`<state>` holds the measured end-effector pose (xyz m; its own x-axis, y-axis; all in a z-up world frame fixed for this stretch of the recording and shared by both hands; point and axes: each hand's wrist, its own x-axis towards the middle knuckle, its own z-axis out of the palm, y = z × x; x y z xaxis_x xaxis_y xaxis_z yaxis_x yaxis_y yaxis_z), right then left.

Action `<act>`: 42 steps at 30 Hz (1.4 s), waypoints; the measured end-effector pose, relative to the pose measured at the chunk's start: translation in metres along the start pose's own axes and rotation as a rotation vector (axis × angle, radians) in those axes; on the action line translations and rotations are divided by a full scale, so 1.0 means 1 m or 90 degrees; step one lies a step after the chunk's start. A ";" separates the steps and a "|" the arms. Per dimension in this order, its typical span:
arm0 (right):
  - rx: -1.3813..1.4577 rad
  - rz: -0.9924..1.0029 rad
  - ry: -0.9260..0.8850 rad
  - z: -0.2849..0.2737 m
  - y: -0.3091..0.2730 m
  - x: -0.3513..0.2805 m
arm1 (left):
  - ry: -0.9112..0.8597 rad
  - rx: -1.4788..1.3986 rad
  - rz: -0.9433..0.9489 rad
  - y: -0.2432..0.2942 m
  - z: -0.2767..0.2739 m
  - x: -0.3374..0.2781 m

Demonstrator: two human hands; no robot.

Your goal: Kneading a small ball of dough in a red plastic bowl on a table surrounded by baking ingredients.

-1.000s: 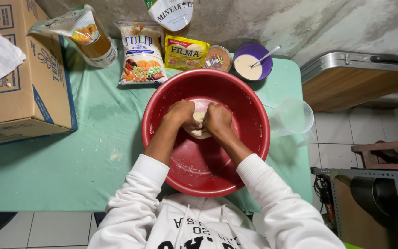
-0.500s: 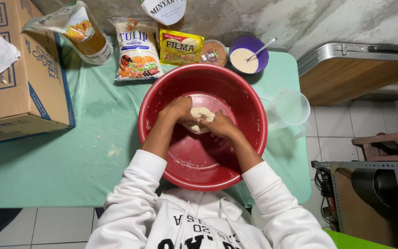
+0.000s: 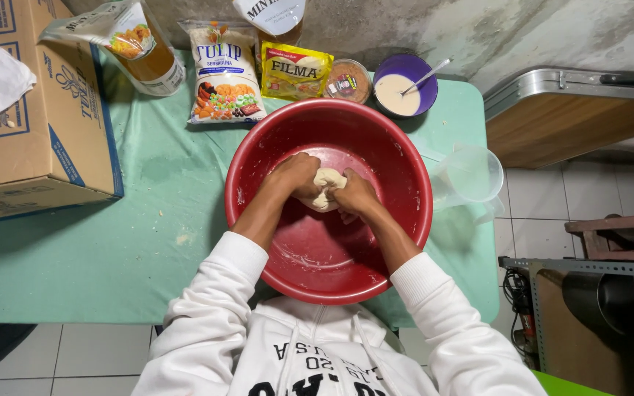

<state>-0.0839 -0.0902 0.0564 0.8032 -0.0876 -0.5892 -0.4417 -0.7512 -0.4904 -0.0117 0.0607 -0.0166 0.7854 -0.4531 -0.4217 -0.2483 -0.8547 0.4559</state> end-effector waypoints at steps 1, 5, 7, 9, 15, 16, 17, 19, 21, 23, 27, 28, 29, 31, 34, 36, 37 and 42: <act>-0.001 0.000 -0.002 -0.001 0.001 0.003 | 0.000 -0.001 -0.002 0.003 -0.004 -0.003; 0.075 -0.017 -0.051 -0.003 0.005 0.008 | -0.011 -0.051 0.003 0.009 -0.015 -0.017; 0.116 -0.012 -0.057 -0.002 0.011 0.012 | -0.020 -0.063 0.002 0.013 -0.020 -0.022; 0.194 -0.011 -0.081 0.002 0.019 0.019 | -0.031 -0.100 -0.002 0.014 -0.026 -0.028; 0.237 -0.034 -0.146 0.010 0.037 0.046 | -0.050 -0.119 -0.006 0.023 -0.040 -0.046; 0.238 -0.034 -0.146 0.008 0.036 0.043 | -0.051 -0.118 -0.006 0.021 -0.040 -0.045; 0.237 -0.021 -0.156 0.006 0.035 0.040 | -0.054 -0.133 -0.009 0.020 -0.039 -0.045; 0.236 -0.010 -0.166 0.006 0.037 0.040 | -0.055 -0.147 -0.011 0.015 -0.038 -0.042; 0.196 -0.002 -0.157 0.008 0.045 0.046 | -0.045 -0.168 -0.023 0.012 -0.035 -0.037; 0.165 0.001 -0.135 0.001 0.042 0.042 | -0.039 -0.177 -0.018 0.002 -0.029 -0.025; -0.015 -0.009 0.007 -0.022 0.035 0.025 | -0.005 -0.191 -0.031 0.024 -0.051 -0.060; -0.015 -0.008 0.008 -0.029 0.030 0.009 | -0.006 -0.192 -0.029 0.025 -0.052 -0.060; -0.017 -0.046 0.075 -0.035 0.025 -0.007 | -0.018 -0.183 -0.032 0.026 -0.054 -0.060; -0.020 -0.085 0.145 -0.039 0.027 -0.022 | -0.026 -0.176 -0.033 0.027 -0.055 -0.058; 0.048 -0.171 0.350 -0.036 0.048 -0.044 | -0.109 -0.138 -0.044 0.031 -0.051 -0.050; 0.232 -0.278 0.406 -0.034 0.046 -0.081 | -0.176 -0.126 -0.042 0.032 -0.046 -0.049; 0.232 -0.271 0.412 -0.028 0.060 -0.086 | -0.181 -0.123 -0.035 0.032 -0.044 -0.047; 0.321 -0.103 0.728 -0.007 0.130 -0.083 | -0.162 -0.080 -0.055 0.027 -0.041 -0.043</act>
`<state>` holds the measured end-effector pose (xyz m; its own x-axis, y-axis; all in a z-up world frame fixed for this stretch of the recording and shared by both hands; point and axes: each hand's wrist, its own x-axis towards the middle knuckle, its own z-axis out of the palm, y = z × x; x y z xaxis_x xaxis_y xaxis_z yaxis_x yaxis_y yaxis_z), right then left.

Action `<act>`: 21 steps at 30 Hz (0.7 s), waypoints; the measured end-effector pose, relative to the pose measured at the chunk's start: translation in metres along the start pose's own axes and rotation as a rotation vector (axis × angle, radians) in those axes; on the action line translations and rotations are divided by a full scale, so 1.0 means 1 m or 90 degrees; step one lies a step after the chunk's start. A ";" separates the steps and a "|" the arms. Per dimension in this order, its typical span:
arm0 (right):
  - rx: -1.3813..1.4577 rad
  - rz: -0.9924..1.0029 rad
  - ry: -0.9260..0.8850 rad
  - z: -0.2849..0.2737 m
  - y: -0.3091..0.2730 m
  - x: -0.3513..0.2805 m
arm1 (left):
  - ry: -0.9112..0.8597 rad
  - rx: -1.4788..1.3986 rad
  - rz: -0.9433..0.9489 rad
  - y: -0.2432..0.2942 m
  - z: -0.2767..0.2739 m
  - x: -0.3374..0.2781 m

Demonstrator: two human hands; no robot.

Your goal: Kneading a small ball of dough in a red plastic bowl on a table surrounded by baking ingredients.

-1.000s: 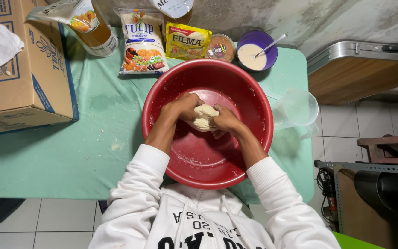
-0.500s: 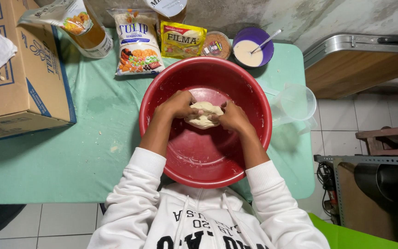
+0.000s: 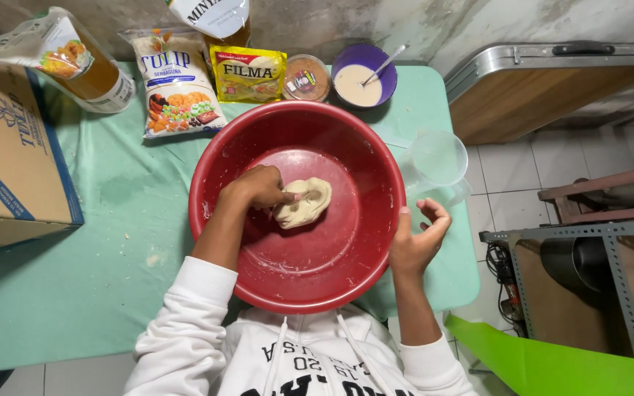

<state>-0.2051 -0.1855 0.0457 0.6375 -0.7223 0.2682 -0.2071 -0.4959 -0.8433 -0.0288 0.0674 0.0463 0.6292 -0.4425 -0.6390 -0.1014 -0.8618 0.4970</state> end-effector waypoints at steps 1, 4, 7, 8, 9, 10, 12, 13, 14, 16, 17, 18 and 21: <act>-0.001 0.004 -0.001 0.000 0.004 0.006 | -0.004 0.000 -0.002 0.000 0.001 0.002; 0.204 0.283 -0.099 -0.001 0.005 0.028 | -0.003 0.013 -0.013 0.001 0.002 0.008; 0.308 0.355 -0.124 0.003 -0.007 0.054 | 0.001 -0.009 -0.012 0.001 0.000 0.004; 0.403 0.384 -0.112 0.007 -0.001 0.065 | -0.013 -0.022 -0.025 0.004 -0.001 -0.001; 0.497 0.413 -0.099 0.012 0.005 0.077 | -0.026 -0.035 -0.038 0.006 -0.003 -0.006; 0.498 0.413 -0.104 0.012 0.008 0.083 | -0.023 -0.037 -0.042 0.006 -0.003 -0.008; 0.531 0.328 -0.100 0.013 0.015 0.095 | -0.025 -0.059 -0.044 0.006 -0.003 -0.010; 0.532 0.328 -0.105 0.012 0.014 0.096 | -0.022 -0.061 -0.048 0.005 -0.002 -0.009; 0.545 0.251 -0.129 0.009 0.015 0.098 | -0.021 -0.072 -0.043 0.004 -0.002 -0.008; 0.557 0.172 -0.153 0.008 0.014 0.104 | -0.020 -0.083 -0.038 0.005 -0.003 -0.009; 0.578 0.132 -0.166 0.009 0.015 0.108 | -0.025 -0.088 -0.037 0.006 -0.006 -0.011; 0.596 0.094 -0.181 0.008 0.015 0.111 | -0.032 -0.095 -0.037 0.007 -0.006 -0.013; 0.589 0.026 -0.241 0.005 0.009 0.116 | -0.033 -0.043 -0.041 0.005 -0.005 -0.007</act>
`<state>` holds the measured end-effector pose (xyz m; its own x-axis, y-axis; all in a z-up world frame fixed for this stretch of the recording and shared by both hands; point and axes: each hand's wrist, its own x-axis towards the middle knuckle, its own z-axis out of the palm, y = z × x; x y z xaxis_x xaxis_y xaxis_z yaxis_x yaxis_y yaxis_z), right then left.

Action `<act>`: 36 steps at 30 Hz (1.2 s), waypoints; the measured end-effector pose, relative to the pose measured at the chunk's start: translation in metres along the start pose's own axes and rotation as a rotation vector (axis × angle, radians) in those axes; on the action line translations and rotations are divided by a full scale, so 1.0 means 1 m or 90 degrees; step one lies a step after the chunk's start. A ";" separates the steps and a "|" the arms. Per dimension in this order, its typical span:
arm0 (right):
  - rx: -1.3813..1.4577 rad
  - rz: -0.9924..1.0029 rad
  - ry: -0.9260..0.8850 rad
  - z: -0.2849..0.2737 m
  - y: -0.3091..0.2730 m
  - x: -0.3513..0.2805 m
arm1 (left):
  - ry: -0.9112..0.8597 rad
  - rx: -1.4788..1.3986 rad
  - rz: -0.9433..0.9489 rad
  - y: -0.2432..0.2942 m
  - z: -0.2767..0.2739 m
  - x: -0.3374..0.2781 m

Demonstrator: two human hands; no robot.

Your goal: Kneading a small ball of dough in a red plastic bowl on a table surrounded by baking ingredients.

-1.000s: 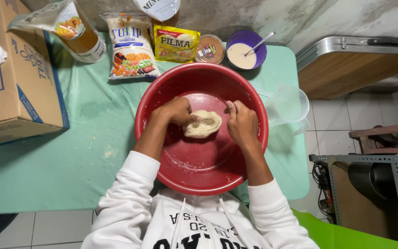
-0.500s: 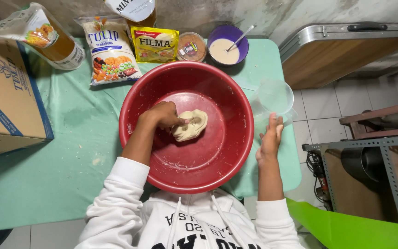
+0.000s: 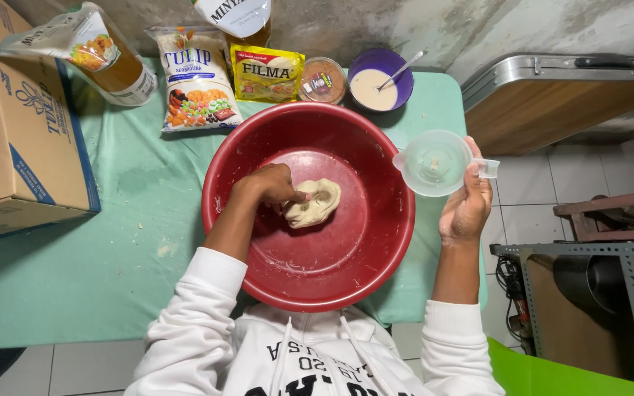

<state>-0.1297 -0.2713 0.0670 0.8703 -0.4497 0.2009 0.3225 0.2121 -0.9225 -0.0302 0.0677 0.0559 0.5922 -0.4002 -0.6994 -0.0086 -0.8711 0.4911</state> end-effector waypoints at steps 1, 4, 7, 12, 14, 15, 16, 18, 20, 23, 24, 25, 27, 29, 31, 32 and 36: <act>0.000 0.000 -0.001 0.008 -0.007 -0.003 | 0.000 -0.001 0.000 0.000 0.000 0.001; -0.110 -0.050 -0.048 0.036 -0.028 -0.011 | 0.004 0.022 0.009 0.000 0.000 0.003; -0.174 -0.066 -0.043 0.061 -0.042 -0.018 | 0.018 0.024 0.017 0.000 0.000 0.002; -0.193 -0.081 -0.102 0.078 -0.047 -0.023 | 0.031 0.064 0.019 0.003 -0.001 -0.011; -0.198 -0.084 -0.113 0.086 -0.048 -0.025 | 0.034 0.065 0.028 0.003 -0.001 -0.012; -0.202 -0.090 -0.120 0.090 -0.048 -0.026 | 0.039 0.071 0.038 0.002 -0.002 -0.012; -0.201 -0.090 -0.125 0.095 -0.047 -0.028 | 0.042 0.068 0.036 0.001 -0.002 -0.008; -0.218 -0.100 -0.143 0.104 -0.044 -0.032 | 0.034 0.074 0.033 -0.002 0.001 0.000; -0.236 -0.107 -0.166 0.115 -0.045 -0.037 | 0.038 0.085 0.037 -0.004 0.002 0.004; -0.286 -0.133 -0.201 0.122 -0.038 -0.041 | 0.041 0.093 0.041 -0.006 0.002 0.006; -0.319 -0.148 -0.213 0.123 -0.035 -0.042 | 0.038 0.088 0.040 -0.005 0.002 0.006; -0.320 -0.147 -0.215 0.124 -0.033 -0.042 | 0.038 0.086 0.039 -0.006 0.002 0.008; -0.345 -0.164 -0.232 0.126 -0.029 -0.041 | 0.074 0.072 0.035 -0.007 0.003 0.013; -0.360 -0.171 -0.239 0.127 -0.026 -0.041 | 0.076 0.073 0.039 -0.006 0.003 0.008; -0.374 -0.179 -0.246 0.128 -0.025 -0.040 | 0.079 0.074 0.042 -0.003 0.002 0.003; -0.379 -0.184 -0.251 0.130 -0.026 -0.040 | 0.082 0.072 0.040 -0.001 0.001 -0.001; -0.389 -0.183 -0.263 0.135 -0.028 -0.042 | 0.068 0.065 0.028 0.007 -0.004 -0.015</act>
<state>-0.1250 -0.1408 0.1290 0.8899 -0.0313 0.4551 0.3987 -0.4311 -0.8094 -0.0364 0.0692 0.0719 0.6713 -0.4113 -0.6166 -0.1153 -0.8797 0.4613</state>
